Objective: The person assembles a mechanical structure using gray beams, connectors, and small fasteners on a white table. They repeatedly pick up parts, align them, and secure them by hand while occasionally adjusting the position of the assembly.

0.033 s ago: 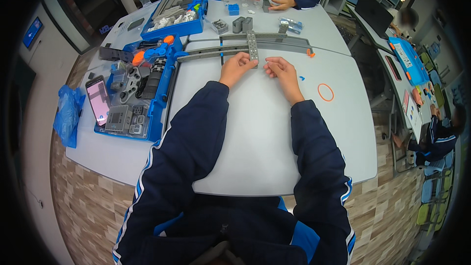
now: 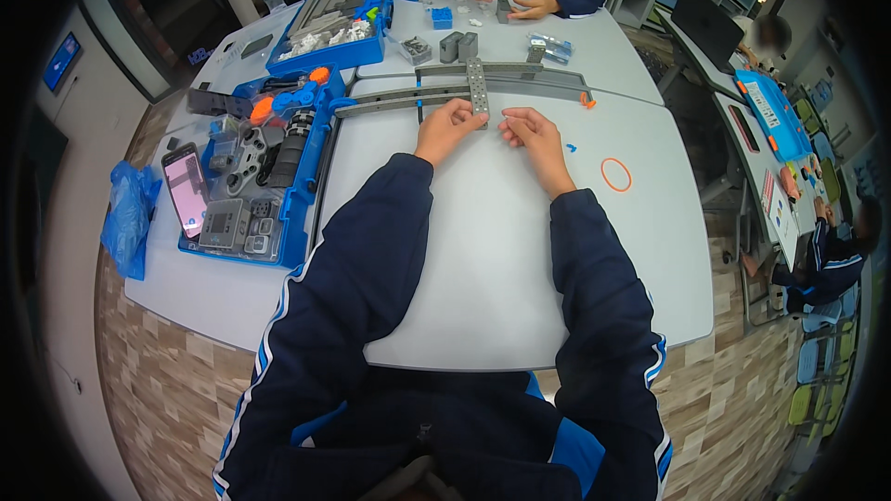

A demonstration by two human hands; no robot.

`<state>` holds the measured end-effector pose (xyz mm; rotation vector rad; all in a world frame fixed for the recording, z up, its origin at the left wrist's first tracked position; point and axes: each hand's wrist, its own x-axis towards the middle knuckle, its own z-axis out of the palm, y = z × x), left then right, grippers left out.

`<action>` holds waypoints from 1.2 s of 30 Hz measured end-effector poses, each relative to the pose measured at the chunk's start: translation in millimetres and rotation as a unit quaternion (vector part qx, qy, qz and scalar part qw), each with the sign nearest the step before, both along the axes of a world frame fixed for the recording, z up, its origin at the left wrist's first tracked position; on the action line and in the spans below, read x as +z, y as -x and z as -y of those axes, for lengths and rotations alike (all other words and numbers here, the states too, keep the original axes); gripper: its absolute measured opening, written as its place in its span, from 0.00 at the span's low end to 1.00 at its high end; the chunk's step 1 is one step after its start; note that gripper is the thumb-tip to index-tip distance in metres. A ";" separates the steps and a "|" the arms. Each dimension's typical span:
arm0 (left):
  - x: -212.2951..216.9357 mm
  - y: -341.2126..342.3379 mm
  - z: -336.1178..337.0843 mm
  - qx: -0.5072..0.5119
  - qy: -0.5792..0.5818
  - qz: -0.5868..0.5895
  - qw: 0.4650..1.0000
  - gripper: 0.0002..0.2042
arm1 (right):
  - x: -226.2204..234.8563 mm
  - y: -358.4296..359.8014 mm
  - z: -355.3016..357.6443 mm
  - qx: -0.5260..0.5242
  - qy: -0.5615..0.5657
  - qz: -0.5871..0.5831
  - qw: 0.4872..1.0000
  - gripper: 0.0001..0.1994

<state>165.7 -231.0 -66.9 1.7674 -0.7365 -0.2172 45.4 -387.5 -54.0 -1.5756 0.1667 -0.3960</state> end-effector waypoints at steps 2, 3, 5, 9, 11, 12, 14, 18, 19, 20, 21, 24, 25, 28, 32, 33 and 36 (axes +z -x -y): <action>0.7 0.5 -0.5 0.000 0.002 0.002 1.000 0.21 | -0.4 -0.3 0.2 0.000 -0.001 0.002 1.000 0.14; 0.8 0.5 -0.8 0.002 -0.001 0.004 1.000 0.21 | -0.6 -0.7 0.2 -0.002 -0.002 0.003 1.000 0.14; 1.3 -0.4 0.0 0.005 -0.018 0.000 1.000 0.21 | -0.5 -2.6 0.8 -0.005 -0.004 0.005 1.000 0.15; 2.3 -6.8 3.5 0.007 0.002 0.019 1.000 0.21 | 1.3 -8.0 2.2 -0.004 0.009 0.017 1.000 0.15; 1.0 -7.5 3.9 0.012 -0.008 0.022 1.000 0.21 | 1.6 -8.3 1.6 -0.002 0.021 0.017 1.000 0.14; 0.1 -7.6 4.0 0.009 0.002 0.026 1.000 0.21 | 1.4 -7.9 0.9 0.000 0.029 0.016 0.999 0.14; -1.8 -8.8 4.1 0.004 0.007 0.027 1.000 0.20 | 0.4 -7.7 -0.5 -0.002 0.057 0.009 0.998 0.13; -7.0 -11.2 5.7 -0.003 0.033 0.034 0.999 0.19 | -3.4 -8.5 -3.5 -0.007 0.104 -0.001 0.995 0.11; -8.5 -10.1 6.8 0.007 0.036 0.049 0.998 0.19 | -4.4 -8.7 -4.1 -0.004 0.111 0.000 0.994 0.11; -10.4 -8.5 5.7 0.019 0.034 0.063 0.997 0.19 | -5.3 -9.4 -4.6 -0.006 0.116 0.004 0.993 0.10; -12.6 -5.0 3.5 0.023 0.045 0.070 0.996 0.19 | -5.6 -9.5 -4.1 -0.008 0.124 0.007 0.992 0.10; -10.6 7.1 -7.0 0.052 0.055 0.107 0.991 0.20 | -5.1 -10.2 -2.4 -0.011 0.138 0.007 0.990 0.09; -8.4 14.5 -11.8 0.073 0.027 0.112 0.991 0.20 | -4.8 -9.8 -2.1 -0.002 0.141 0.007 0.990 0.10; 7.7 36.3 -23.1 0.058 0.027 0.120 0.991 0.20 | -2.8 -10.0 -2.7 0.006 0.156 0.010 0.988 0.10; 25.1 63.0 -37.6 0.019 -0.014 0.157 0.987 0.18 | -1.8 -7.9 -4.7 0.008 0.159 0.001 0.987 0.11; 28.0 65.9 -41.4 0.011 -0.026 0.180 0.983 0.18 | -1.7 -7.5 -4.8 0.014 0.151 0.003 0.988 0.11; 31.8 72.5 -66.6 -0.012 -0.058 0.173 0.983 0.16 | -1.2 -8.0 -4.7 0.013 0.150 0.005 0.989 0.11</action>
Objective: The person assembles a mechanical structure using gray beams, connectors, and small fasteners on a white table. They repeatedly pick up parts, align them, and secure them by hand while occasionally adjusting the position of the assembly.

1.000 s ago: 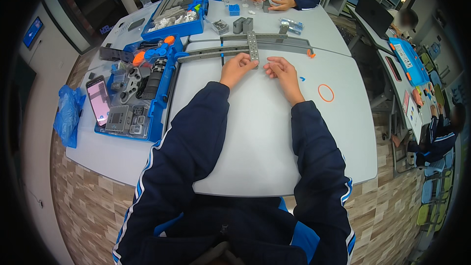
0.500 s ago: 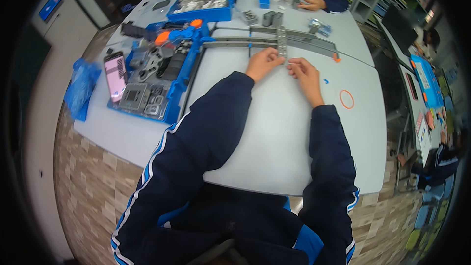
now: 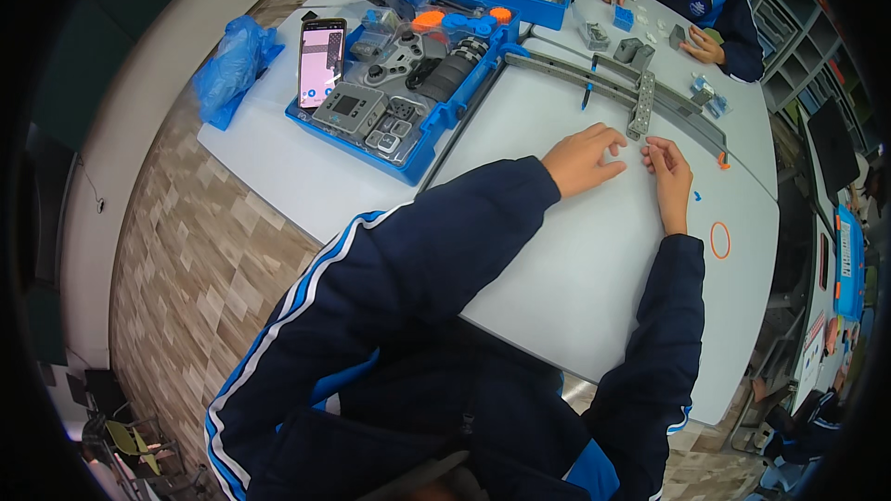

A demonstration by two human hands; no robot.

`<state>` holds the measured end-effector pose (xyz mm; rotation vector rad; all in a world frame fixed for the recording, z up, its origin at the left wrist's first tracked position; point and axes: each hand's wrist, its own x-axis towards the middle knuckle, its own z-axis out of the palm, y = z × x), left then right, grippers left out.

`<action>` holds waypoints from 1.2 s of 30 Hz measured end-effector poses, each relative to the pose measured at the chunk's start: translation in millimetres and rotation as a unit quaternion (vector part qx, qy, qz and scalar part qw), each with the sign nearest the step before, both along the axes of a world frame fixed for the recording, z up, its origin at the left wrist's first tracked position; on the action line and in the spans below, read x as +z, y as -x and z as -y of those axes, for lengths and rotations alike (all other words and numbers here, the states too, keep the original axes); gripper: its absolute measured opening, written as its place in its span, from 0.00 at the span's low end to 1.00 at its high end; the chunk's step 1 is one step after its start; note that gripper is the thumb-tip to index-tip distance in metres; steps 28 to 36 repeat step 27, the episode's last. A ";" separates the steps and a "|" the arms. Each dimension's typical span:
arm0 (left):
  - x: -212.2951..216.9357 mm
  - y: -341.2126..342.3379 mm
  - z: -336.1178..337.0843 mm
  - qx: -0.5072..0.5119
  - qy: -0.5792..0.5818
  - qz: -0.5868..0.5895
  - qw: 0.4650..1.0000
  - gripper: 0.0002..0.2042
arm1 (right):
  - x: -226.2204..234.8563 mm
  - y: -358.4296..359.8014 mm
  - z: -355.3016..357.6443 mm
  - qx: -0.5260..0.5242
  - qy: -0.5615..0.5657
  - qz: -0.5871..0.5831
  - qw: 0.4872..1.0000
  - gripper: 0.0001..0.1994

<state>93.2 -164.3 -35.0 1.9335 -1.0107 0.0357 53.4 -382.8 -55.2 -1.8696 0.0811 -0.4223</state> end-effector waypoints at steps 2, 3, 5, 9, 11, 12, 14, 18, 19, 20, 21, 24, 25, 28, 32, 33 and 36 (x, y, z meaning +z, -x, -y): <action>6.9 6.0 -20.6 -0.027 0.002 0.002 1.000 0.15 | -1.0 1.2 0.2 0.000 0.001 0.000 1.000 0.11; 13.9 9.7 -34.1 -0.034 -0.044 -0.030 0.998 0.14 | -0.7 1.3 0.2 0.003 -0.001 0.001 1.000 0.11; 34.2 22.7 -62.5 -0.083 0.041 -0.023 0.995 0.13 | 0.1 1.1 -0.5 0.003 -0.001 0.001 1.000 0.11; 73.8 29.8 -155.5 -0.029 0.118 0.064 0.990 0.11 | -0.2 1.0 -1.1 -0.009 0.011 -0.006 1.000 0.11; 88.1 11.0 -217.0 0.100 0.086 0.141 0.981 0.11 | 0.1 -0.1 -1.5 -0.010 0.018 -0.008 1.000 0.11; 93.7 -5.5 -244.3 0.158 0.065 0.203 0.964 0.10 | -0.1 0.1 -1.4 -0.009 0.021 -0.009 1.000 0.11; 102.2 -41.3 -301.0 0.282 -0.030 0.325 0.902 0.11 | -0.1 -0.2 -1.5 -0.010 0.024 -0.009 1.000 0.11; 92.3 -92.6 -381.8 0.346 -0.269 0.396 0.807 0.22 | -1.8 -0.1 -0.2 -0.005 0.018 -0.003 1.000 0.11; 83.6 -98.9 -390.6 0.337 -0.259 0.424 0.800 0.24 | -2.4 0.0 1.4 -0.002 0.019 0.003 1.000 0.11; 76.0 -104.4 -396.1 0.345 -0.272 0.421 0.794 0.26 | -3.2 -0.8 3.1 0.000 0.016 0.000 1.000 0.11; 69.8 -109.3 -399.3 0.352 -0.286 0.416 0.788 0.28 | -4.6 -2.2 4.1 0.003 0.015 -0.001 1.000 0.11; 57.3 -119.6 -402.0 0.362 -0.285 0.431 0.776 0.32 | -8.7 -4.3 7.8 0.009 0.017 -0.002 1.000 0.12; 54.9 -121.4 -402.4 0.364 -0.294 0.428 0.773 0.32 | -9.8 -4.6 8.7 0.010 0.017 -0.002 1.000 0.12; 52.3 -124.0 -403.8 0.361 -0.308 0.433 0.766 0.33 | -11.6 -5.6 10.3 0.009 0.015 -0.007 1.000 0.12; 52.3 -124.0 -403.8 0.361 -0.308 0.433 0.766 0.33 | -11.6 -5.6 10.3 0.009 0.015 -0.007 1.000 0.12; 52.3 -124.0 -403.8 0.361 -0.308 0.433 0.766 0.33 | -11.6 -5.6 10.3 0.009 0.015 -0.007 1.000 0.12; 52.3 -124.0 -403.8 0.361 -0.308 0.433 0.766 0.33 | -11.6 -5.6 10.3 0.009 0.015 -0.007 1.000 0.12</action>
